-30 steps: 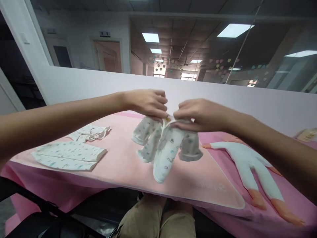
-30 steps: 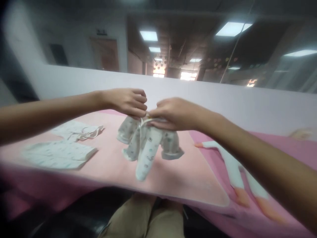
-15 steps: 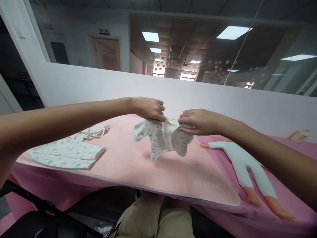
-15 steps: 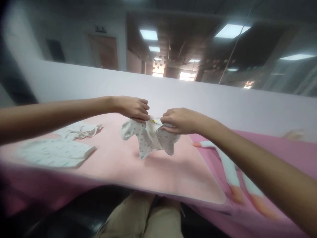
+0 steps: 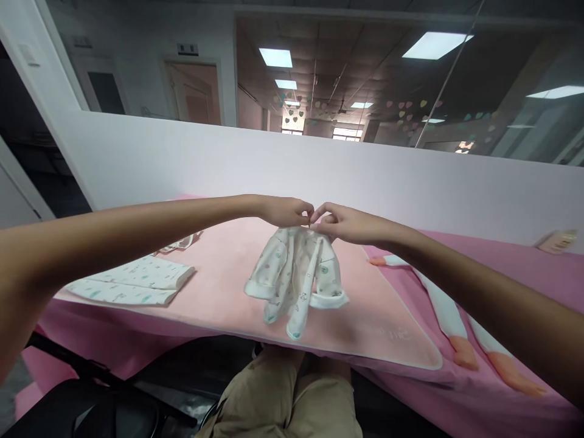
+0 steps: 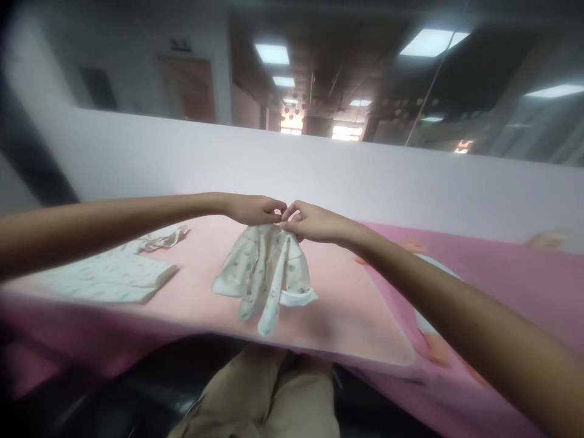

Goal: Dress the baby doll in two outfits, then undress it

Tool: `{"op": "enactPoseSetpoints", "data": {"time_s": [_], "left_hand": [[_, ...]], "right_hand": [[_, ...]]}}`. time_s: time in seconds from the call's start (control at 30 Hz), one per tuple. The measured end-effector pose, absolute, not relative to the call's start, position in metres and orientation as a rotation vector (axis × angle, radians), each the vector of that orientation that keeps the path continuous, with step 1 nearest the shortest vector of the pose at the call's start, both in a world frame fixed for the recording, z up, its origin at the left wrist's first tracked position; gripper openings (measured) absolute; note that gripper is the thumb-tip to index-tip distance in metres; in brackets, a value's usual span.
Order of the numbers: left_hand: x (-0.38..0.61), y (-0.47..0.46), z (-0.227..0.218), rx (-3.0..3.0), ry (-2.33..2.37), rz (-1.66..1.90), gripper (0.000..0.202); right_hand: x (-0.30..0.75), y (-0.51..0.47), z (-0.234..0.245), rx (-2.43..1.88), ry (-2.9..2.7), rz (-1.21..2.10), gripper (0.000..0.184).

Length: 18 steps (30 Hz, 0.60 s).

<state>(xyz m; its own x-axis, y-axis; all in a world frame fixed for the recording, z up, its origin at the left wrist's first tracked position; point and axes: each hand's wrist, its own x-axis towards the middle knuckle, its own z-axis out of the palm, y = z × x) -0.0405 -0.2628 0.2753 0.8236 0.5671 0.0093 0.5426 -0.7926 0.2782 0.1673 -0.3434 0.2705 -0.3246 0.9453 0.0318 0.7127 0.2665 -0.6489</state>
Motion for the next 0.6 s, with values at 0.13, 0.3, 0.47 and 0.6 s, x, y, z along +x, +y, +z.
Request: {"op": "enactPoseSetpoints", "data": {"time_s": [0.13,0.3,0.47,0.6], "left_hand": [[-0.043,-0.267,0.269,2.523,0.686,0.131,0.054],[-0.051,-0.275,0.262,2.474,0.605,0.125,0.046],[-0.069,-0.266,0.257,2.566,0.903,0.237,0.049],[-0.131,-0.251,0.252,2.498,1.103,0.328,0.050]], "right_hand": [[0.151,-0.333,0.263,-1.376,-1.663,1.223,0.020],[0.136,-0.333,0.262,-1.173,-1.516,1.444,0.014],[0.130,-0.332,0.258,-1.154,-1.624,0.976,0.024],[0.147,-0.328,0.247,-1.125,-1.567,0.680,0.033]]}}
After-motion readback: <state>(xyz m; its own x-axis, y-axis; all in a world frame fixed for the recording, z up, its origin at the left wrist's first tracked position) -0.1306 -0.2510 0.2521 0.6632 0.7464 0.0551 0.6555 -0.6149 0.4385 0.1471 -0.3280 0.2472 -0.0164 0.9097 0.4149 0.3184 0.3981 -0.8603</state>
